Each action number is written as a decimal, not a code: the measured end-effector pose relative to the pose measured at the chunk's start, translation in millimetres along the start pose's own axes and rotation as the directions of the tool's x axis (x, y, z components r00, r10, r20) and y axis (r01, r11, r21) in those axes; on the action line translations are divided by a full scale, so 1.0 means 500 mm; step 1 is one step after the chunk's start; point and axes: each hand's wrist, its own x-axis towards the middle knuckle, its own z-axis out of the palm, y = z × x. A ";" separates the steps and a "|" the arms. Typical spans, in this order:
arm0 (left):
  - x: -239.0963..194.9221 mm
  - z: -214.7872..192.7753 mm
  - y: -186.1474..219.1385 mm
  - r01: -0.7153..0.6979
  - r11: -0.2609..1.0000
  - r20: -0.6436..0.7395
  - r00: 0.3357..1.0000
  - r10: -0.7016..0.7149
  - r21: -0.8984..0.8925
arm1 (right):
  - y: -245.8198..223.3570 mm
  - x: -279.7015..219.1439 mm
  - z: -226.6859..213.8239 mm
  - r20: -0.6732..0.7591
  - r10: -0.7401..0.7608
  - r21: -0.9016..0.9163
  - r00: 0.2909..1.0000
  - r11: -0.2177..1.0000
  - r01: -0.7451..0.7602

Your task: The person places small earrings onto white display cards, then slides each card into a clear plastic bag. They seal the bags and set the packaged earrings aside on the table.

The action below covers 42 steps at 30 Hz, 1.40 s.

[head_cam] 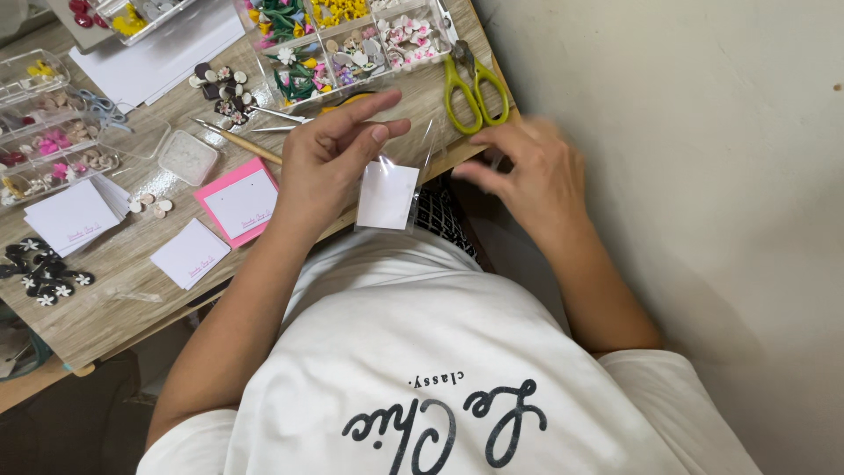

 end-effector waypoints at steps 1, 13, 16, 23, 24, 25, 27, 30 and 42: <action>-0.001 0.003 0.003 0.004 1.000 -0.001 1.000 -0.004 0.000 | 0.003 0.001 0.002 0.003 0.001 0.002 1.000 1.000 -0.001; -0.004 0.009 0.004 -0.005 1.000 -0.005 1.000 0.005 -0.006 | 0.025 -0.005 0.002 -0.257 -0.268 0.201 0.929 0.925 0.322; -0.005 0.006 0.004 -0.002 1.000 -0.024 1.000 0.002 0.022 | 0.002 0.005 -0.018 -0.165 -0.223 0.235 0.961 0.937 0.258; -0.005 0.001 0.008 -0.006 1.000 -0.022 1.000 0.006 0.031 | 0.020 -0.012 0.016 0.001 -0.030 0.379 1.000 0.925 0.028; -0.005 0.000 0.009 -0.005 0.999 -0.021 1.000 0.005 0.044 | 0.027 -0.016 0.025 -0.026 0.051 0.357 0.998 0.933 -0.038; -0.005 -0.001 0.005 -0.004 0.999 -0.022 1.000 0.005 0.045 | 0.033 -0.018 0.027 -0.026 0.050 0.358 0.998 0.933 -0.038; -0.005 -0.003 -0.002 0.001 1.000 -0.027 1.000 0.000 0.026 | 0.045 -0.025 0.030 -0.136 -0.080 0.263 0.987 0.958 0.114; -0.010 -0.003 0.009 0.030 0.997 -0.040 0.999 -0.027 0.074 | -0.002 -0.010 -0.002 -0.160 -0.163 0.271 0.973 0.941 0.202; -0.021 -0.004 0.002 -0.035 0.999 -0.050 0.998 0.034 -0.020 | 0.044 0.001 0.070 -0.389 -0.199 0.373 0.899 0.859 0.351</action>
